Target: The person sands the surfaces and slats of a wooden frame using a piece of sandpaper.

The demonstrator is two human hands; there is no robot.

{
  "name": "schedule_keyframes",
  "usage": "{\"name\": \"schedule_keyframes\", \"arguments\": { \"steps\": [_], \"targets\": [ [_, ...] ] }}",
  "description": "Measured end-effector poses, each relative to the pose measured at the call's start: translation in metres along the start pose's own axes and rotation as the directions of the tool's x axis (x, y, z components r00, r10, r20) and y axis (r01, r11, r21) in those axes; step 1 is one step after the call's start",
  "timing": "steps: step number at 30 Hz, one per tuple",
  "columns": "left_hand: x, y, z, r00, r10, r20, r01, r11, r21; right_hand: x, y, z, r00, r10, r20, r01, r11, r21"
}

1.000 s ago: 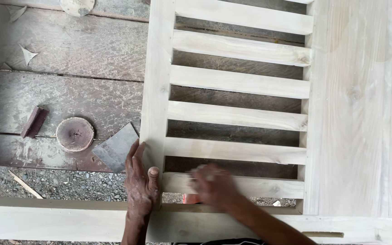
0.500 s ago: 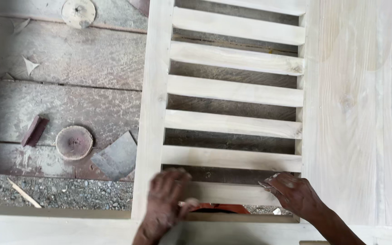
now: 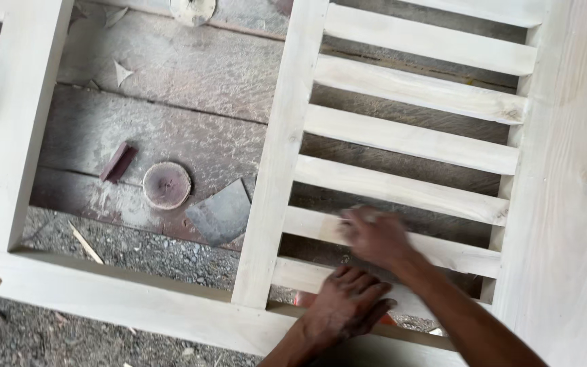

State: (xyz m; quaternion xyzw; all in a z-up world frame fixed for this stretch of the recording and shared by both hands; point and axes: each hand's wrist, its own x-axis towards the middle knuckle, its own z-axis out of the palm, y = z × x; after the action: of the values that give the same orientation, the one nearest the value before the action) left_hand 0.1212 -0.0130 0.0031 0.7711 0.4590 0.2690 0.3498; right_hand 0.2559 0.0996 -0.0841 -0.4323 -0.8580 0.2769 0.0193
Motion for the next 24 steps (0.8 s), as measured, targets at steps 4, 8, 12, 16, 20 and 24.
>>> {"name": "schedule_keyframes", "arguments": {
  "steps": [4,8,12,16,20,24],
  "targets": [
    [-0.003,-0.035,-0.067,0.932,-0.073,-0.356,0.130,0.981,0.141,0.056,-0.031,0.023,0.916,-0.267,-0.298,0.300,0.951,0.071],
    [-0.022,-0.061,-0.106,0.776,-0.316,-0.546,0.495,0.841,0.217,-0.052,0.034,-0.009,0.984,0.054,0.168,-0.037,0.994,-0.107],
    [-0.013,-0.080,-0.107,0.713,-0.528,-0.460,0.646,0.751,0.139,-0.108,0.111,-0.079,0.989,0.147,-0.020,-0.148,0.969,-0.196],
    [-0.016,-0.094,-0.106,0.750,-0.529,-0.397,0.619,0.774,0.137,-0.044,0.044,-0.029,0.949,0.227,0.218,-0.194,0.967,-0.165],
    [-0.009,-0.090,-0.113,0.747,-0.532,-0.399,0.618,0.777,0.122,0.049,-0.033,0.036,0.988,-0.039,0.152,0.022,0.993,0.117],
    [-0.008,-0.081,-0.109,0.761,-0.480,-0.435,0.595,0.784,0.176,-0.017,0.020,0.007,0.984,-0.016,0.178,0.013,1.000,0.018]
  ]
}}
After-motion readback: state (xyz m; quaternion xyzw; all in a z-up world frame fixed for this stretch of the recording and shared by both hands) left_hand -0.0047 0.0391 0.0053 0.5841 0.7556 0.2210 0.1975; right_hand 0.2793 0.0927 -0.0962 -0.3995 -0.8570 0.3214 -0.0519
